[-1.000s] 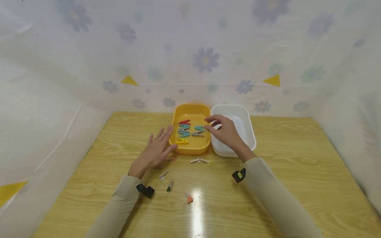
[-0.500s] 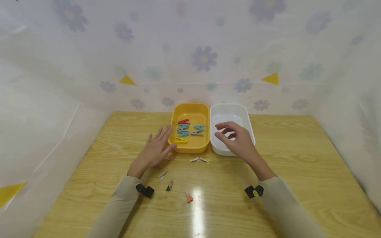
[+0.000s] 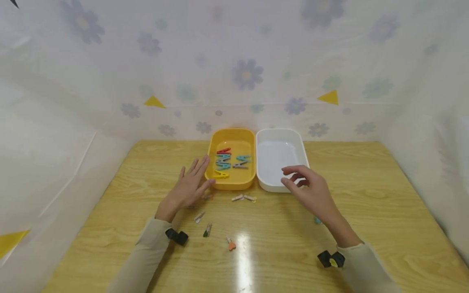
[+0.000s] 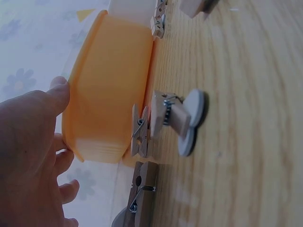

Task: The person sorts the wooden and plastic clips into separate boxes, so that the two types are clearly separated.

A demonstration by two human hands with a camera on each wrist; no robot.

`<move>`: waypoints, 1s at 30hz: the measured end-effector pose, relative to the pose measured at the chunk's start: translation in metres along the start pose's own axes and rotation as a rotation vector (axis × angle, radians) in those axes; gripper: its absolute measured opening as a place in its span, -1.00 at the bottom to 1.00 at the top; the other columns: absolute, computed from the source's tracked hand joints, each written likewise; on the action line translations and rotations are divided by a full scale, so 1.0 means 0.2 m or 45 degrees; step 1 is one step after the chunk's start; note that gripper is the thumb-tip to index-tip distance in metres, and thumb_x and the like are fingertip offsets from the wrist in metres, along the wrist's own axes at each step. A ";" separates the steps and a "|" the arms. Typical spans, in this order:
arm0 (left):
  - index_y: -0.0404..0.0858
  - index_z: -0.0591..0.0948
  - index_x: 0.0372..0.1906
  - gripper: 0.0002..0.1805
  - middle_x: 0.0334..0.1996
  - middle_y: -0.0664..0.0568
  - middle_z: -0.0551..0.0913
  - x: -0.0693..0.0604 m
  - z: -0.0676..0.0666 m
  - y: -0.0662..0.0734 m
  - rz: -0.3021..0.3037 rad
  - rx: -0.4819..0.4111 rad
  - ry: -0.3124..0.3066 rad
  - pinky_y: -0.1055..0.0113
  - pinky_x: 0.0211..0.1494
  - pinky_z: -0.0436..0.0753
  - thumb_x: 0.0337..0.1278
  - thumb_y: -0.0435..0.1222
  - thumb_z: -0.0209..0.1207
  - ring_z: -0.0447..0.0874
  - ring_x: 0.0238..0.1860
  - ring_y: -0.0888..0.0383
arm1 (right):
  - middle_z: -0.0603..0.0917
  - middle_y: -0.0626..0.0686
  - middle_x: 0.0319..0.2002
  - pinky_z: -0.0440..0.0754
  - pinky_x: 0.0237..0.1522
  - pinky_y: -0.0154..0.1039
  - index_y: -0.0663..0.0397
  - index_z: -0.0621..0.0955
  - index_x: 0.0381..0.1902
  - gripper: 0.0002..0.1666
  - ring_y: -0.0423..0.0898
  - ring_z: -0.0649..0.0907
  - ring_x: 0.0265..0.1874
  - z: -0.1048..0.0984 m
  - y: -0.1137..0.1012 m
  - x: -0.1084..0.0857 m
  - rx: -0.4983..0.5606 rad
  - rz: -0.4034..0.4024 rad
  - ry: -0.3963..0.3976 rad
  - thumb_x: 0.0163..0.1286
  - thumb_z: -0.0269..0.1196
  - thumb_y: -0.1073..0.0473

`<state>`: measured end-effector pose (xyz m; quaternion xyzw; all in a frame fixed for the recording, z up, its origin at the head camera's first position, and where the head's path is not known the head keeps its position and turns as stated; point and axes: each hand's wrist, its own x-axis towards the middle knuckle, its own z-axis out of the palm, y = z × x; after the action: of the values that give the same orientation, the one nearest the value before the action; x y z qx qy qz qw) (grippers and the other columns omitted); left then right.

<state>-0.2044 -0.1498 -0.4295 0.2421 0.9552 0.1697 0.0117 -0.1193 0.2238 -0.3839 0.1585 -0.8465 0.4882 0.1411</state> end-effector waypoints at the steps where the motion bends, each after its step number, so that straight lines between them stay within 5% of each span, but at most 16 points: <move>1: -0.07 -0.20 0.69 -0.13 0.67 0.09 -0.19 0.00 0.00 0.00 0.001 -0.003 0.008 -0.37 0.53 -0.17 0.57 0.26 -0.26 -0.25 0.65 -0.08 | 0.71 0.15 -0.01 0.60 -0.16 -0.48 0.03 0.70 0.13 -0.66 -0.21 0.66 -0.18 -0.01 0.01 -0.02 -0.008 0.005 0.006 0.44 0.33 0.33; 12: -0.14 -0.14 0.69 -0.13 0.67 0.04 -0.16 0.00 0.00 0.00 0.008 -0.013 0.012 -0.38 0.53 -0.17 0.57 0.24 -0.23 -0.29 0.64 -0.06 | 0.71 0.10 -0.02 0.59 -0.17 -0.53 0.14 0.69 0.12 -0.70 -0.26 0.64 -0.19 -0.12 0.10 -0.17 -0.104 0.087 0.057 0.46 0.32 0.31; 23: -0.10 -0.18 0.69 -0.13 0.67 0.06 -0.18 0.01 -0.01 0.02 0.025 -0.001 0.013 -0.38 0.52 -0.14 0.57 0.24 -0.23 -0.19 0.64 -0.15 | 0.62 -0.35 0.01 0.59 -0.20 -0.53 0.08 0.65 0.18 -0.63 -0.37 0.62 -0.17 -0.22 0.19 -0.29 -0.210 0.162 0.015 0.44 0.36 0.24; 30: -0.08 -0.21 0.69 -0.13 0.67 0.05 -0.18 0.00 0.00 0.00 0.015 -0.006 0.027 -0.39 0.52 -0.15 0.57 0.26 -0.27 -0.18 0.64 -0.15 | 0.65 0.03 0.06 0.60 -0.23 -0.49 0.16 0.63 0.20 -0.56 -0.37 0.58 -0.13 -0.25 0.26 -0.35 -0.270 0.198 -0.036 0.40 0.41 0.21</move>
<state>-0.2032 -0.1494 -0.4299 0.2458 0.9534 0.1747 0.0011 -0.0728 0.3011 -0.4266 0.0834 -0.9051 0.4030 0.1068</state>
